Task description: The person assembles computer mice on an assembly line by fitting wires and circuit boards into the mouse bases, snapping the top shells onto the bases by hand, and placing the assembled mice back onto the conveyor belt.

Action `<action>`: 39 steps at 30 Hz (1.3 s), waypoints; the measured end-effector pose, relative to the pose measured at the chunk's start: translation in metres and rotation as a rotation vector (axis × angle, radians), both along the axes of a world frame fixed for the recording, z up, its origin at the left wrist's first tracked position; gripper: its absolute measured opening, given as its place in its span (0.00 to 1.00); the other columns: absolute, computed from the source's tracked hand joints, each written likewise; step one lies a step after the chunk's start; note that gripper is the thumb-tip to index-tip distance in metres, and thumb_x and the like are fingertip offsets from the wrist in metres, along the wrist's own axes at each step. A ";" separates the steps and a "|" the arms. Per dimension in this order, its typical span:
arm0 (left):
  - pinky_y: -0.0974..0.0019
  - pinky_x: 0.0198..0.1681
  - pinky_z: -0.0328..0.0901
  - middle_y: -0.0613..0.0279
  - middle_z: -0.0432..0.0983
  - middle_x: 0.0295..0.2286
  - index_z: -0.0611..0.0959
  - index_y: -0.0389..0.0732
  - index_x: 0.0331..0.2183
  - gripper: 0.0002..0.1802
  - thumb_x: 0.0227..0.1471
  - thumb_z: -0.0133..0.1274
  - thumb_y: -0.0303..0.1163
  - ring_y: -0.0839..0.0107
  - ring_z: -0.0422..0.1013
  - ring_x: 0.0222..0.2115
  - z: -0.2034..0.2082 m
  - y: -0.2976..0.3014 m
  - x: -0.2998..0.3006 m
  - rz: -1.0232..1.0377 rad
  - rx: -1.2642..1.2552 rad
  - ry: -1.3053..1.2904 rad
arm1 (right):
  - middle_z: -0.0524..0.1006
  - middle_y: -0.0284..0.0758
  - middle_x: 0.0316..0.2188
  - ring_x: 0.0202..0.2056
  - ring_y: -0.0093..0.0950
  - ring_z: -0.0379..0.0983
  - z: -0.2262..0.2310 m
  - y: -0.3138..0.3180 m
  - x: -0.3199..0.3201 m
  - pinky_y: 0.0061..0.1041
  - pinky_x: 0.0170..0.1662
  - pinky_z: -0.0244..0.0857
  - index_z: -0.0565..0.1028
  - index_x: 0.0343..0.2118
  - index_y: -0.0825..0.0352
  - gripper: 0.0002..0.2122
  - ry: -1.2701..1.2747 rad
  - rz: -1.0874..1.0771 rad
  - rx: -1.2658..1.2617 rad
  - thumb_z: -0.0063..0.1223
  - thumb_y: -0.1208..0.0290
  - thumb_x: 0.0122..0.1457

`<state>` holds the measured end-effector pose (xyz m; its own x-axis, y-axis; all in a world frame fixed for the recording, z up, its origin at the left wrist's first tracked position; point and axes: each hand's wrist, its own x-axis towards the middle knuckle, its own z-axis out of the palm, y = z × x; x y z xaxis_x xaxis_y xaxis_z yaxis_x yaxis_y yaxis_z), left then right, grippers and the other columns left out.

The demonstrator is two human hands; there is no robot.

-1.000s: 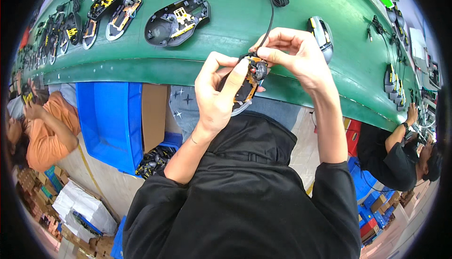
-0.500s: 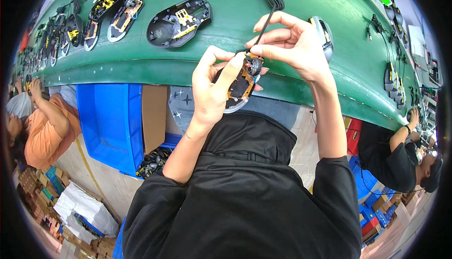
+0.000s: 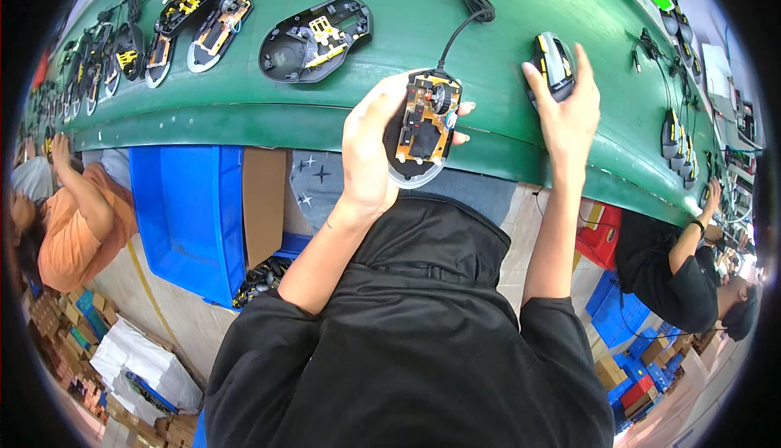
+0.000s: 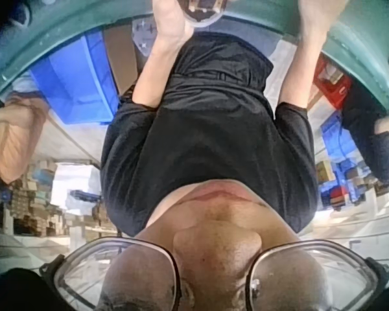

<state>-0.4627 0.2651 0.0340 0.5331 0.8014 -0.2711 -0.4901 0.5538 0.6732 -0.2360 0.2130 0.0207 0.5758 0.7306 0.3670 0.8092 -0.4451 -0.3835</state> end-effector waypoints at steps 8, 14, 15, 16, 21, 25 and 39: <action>0.61 0.43 0.72 0.51 0.77 0.41 0.76 0.31 0.46 0.22 0.64 0.35 0.37 0.63 0.76 0.40 0.005 -0.001 0.008 0.120 -0.138 -0.069 | 0.77 0.42 0.47 0.50 0.36 0.72 0.045 -0.009 -0.079 0.32 0.54 0.64 0.75 0.50 0.66 0.19 0.342 0.321 0.302 0.60 0.68 0.55; 0.71 0.48 0.66 0.60 0.74 0.44 0.74 0.33 0.51 0.23 0.68 0.33 0.40 0.75 0.71 0.42 0.003 -0.008 0.011 0.145 0.043 0.084 | 0.61 0.54 0.59 0.53 0.50 0.64 0.019 -0.008 -0.142 0.39 0.56 0.59 0.65 0.61 0.65 0.29 0.199 0.388 0.202 0.59 0.69 0.54; 0.72 0.48 0.65 0.60 0.74 0.44 0.73 0.33 0.52 0.24 0.67 0.34 0.40 0.76 0.70 0.43 0.003 -0.009 0.009 0.115 0.088 0.113 | 0.61 0.54 0.59 0.53 0.50 0.64 0.019 -0.011 -0.145 0.39 0.56 0.59 0.65 0.61 0.65 0.30 0.154 0.406 0.209 0.59 0.70 0.54; 0.72 0.49 0.64 0.60 0.74 0.45 0.72 0.32 0.53 0.24 0.67 0.34 0.41 0.76 0.70 0.44 0.004 -0.011 0.008 0.126 0.007 0.013 | 0.61 0.54 0.59 0.54 0.49 0.64 0.020 -0.012 -0.143 0.38 0.55 0.59 0.65 0.60 0.65 0.30 0.185 0.417 0.198 0.59 0.70 0.53; 0.70 0.54 0.61 0.55 0.70 0.50 0.65 0.30 0.58 0.31 0.60 0.51 0.39 0.72 0.67 0.49 0.012 -0.011 0.006 0.101 0.240 0.045 | 0.59 0.55 0.61 0.60 0.53 0.58 0.029 -0.006 -0.141 0.40 0.59 0.58 0.60 0.61 0.71 0.29 0.340 0.542 0.158 0.54 0.71 0.56; 0.70 0.48 0.65 0.56 0.73 0.43 0.69 0.31 0.52 0.30 0.51 0.62 0.31 0.74 0.70 0.43 0.004 -0.003 0.005 0.063 0.279 0.144 | 0.58 0.54 0.62 0.62 0.53 0.55 0.034 -0.015 -0.124 0.39 0.59 0.58 0.60 0.61 0.72 0.31 0.417 0.621 0.126 0.55 0.75 0.53; 0.71 0.40 0.64 0.60 0.76 0.35 0.82 0.34 0.38 0.16 0.46 0.65 0.29 0.72 0.70 0.36 0.005 0.016 -0.015 0.083 0.681 0.209 | 0.81 0.39 0.38 0.41 0.26 0.77 0.046 -0.013 -0.097 0.24 0.49 0.68 0.80 0.42 0.73 0.16 1.111 0.517 0.357 0.64 0.85 0.47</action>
